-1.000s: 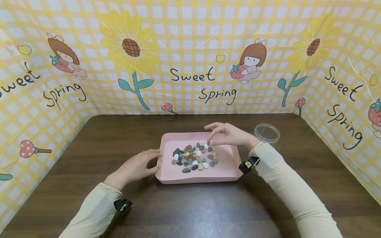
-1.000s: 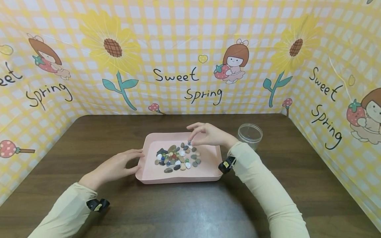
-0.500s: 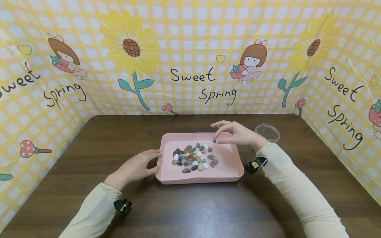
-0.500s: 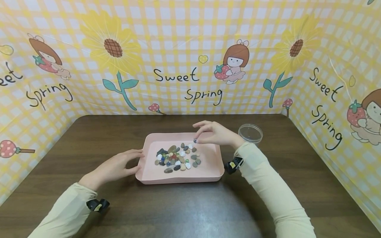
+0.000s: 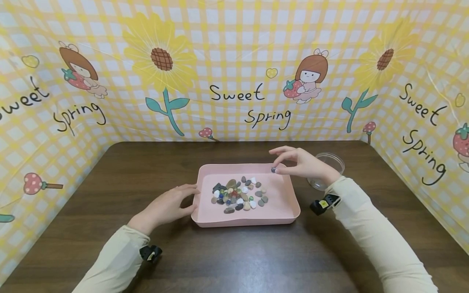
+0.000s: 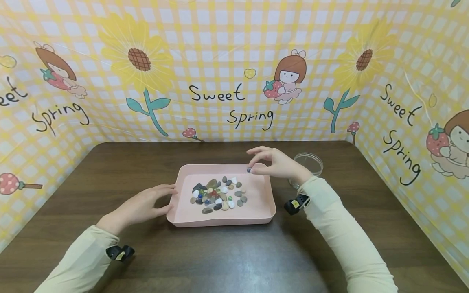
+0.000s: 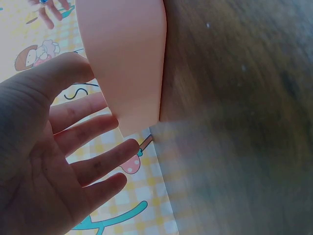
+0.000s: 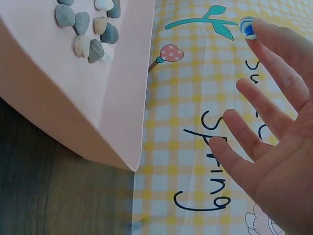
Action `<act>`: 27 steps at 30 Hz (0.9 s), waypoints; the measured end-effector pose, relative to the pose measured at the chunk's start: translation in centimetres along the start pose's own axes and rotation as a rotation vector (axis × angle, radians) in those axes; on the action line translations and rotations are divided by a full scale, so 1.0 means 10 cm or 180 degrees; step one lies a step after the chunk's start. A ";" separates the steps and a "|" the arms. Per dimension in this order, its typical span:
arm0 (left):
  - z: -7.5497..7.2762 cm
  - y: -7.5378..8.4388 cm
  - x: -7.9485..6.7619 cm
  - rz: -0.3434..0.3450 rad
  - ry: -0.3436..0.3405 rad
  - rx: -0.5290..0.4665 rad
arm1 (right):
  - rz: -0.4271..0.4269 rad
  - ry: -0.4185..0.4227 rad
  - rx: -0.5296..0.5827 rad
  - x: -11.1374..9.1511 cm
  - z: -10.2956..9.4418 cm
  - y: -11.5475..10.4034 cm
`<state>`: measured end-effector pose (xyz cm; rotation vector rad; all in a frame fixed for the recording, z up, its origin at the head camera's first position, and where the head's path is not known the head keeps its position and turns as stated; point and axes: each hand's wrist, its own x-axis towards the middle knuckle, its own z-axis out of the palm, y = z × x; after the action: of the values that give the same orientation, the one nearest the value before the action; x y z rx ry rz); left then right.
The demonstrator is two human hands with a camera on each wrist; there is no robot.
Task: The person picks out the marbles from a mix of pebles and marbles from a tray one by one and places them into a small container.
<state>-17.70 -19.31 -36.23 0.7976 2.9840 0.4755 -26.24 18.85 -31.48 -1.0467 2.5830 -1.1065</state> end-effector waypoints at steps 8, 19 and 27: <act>0.01 -0.01 0.00 -0.0028 -0.0016 -0.0019 | 0.0060 0.0100 -0.0035 -0.10 -0.04 0.03; 0.01 -0.01 0.00 -0.0065 -0.0054 -0.0053 | 0.0133 0.0318 -0.0082 -0.25 -0.13 0.07; -0.01 0.00 0.00 -0.0066 -0.0074 -0.0055 | 0.0178 0.0535 -0.0184 -0.38 -0.20 0.16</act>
<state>-17.65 -19.31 -36.16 0.7649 2.9595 0.4871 -25.00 23.25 -31.60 -0.9236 2.7716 -1.1596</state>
